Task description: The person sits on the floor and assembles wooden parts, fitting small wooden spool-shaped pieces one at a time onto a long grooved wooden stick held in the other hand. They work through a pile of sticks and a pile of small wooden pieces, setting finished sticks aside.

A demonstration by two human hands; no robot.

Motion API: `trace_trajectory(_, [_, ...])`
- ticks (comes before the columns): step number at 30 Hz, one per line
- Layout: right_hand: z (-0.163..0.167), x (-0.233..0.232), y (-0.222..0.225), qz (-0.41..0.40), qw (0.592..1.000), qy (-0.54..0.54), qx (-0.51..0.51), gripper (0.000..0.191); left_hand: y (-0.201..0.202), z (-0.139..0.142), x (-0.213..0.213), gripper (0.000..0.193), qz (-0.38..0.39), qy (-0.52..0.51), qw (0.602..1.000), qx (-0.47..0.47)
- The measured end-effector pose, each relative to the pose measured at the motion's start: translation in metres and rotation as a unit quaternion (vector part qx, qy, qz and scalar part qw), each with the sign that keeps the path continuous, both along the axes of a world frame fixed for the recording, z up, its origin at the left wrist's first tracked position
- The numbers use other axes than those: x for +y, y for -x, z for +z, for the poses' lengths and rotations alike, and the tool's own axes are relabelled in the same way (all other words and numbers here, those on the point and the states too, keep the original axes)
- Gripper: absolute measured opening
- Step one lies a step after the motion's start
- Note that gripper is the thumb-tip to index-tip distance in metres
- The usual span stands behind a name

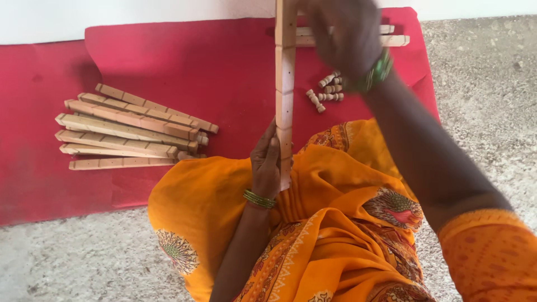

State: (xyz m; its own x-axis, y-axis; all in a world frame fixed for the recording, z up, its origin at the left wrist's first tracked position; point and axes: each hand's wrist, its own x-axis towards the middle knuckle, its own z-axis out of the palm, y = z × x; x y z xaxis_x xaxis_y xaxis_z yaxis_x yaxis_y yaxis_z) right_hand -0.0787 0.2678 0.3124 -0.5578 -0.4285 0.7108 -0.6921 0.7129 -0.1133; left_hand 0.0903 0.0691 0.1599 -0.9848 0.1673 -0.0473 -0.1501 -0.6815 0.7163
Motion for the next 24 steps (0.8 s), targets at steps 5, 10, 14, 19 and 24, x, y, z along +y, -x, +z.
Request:
trace_trajectory(5, [-0.089, -0.035, -0.101, 0.129, 0.983, -0.130, 0.008, 0.031, 0.007, -0.001, -0.008, 0.046, 0.040, -0.069, 0.997, -0.023])
trace_trajectory(10, [-0.142, -0.035, -0.161, 0.195, 0.970, -0.091, -0.112, 0.022, 0.014, 0.002, -0.007, 0.052, 0.115, -0.044, 0.992, -0.001])
trace_trajectory(14, [-0.137, -0.005, -0.136, 0.036, 0.989, 0.016, -0.143, 0.017, 0.031, 0.005, -0.017, 0.034, 0.247, 0.025, 0.968, 0.036])
trace_trajectory(19, [-0.137, 0.009, -0.098, -0.034, 0.952, 0.136, -0.273, 0.010, 0.095, 0.017, -0.077, 0.046, 0.442, 0.061, 0.888, -0.111])
trace_trajectory(24, [-0.154, 0.023, -0.083, -0.076, 0.918, 0.190, -0.339, 0.012, 0.148, 0.040, -0.186, 0.049, 0.439, 0.238, 0.791, -0.353])
